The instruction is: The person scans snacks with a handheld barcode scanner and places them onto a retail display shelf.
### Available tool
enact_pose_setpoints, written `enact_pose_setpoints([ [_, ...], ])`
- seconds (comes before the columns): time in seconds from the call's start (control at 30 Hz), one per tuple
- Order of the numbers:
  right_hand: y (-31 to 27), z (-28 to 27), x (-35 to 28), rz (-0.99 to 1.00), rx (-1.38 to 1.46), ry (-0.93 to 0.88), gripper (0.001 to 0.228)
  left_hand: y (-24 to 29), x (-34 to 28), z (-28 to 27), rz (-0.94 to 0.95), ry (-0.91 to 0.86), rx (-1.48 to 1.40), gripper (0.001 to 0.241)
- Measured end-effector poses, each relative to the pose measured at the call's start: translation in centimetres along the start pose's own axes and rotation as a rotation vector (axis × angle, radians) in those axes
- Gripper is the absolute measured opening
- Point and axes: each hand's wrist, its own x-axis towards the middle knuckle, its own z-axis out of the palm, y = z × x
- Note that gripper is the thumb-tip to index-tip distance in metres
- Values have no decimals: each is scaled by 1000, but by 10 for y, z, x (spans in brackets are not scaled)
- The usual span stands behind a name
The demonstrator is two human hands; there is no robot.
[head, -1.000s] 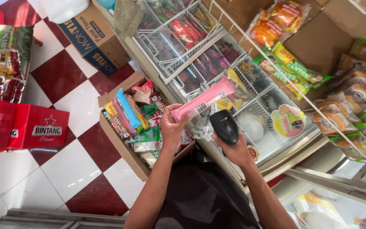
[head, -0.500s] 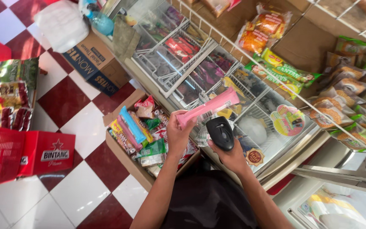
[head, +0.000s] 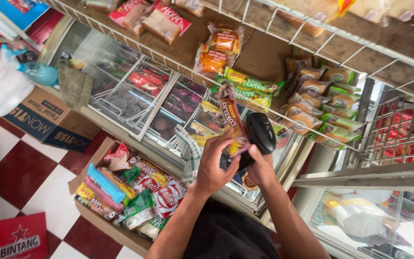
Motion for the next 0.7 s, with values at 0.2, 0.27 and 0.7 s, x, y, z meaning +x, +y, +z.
enact_pose_setpoints([
  [0.2,-26,-4,34,-54,-222,217,62,-26,29,10,84,-156,83,32],
  [0.27,-35,-5,42,-52,-175,263,56,-45,46,9,126,-132,173,35],
  [0.7,-49,-4,86,-23,-129,356,33,-128,118,20,217,-233,395,28],
])
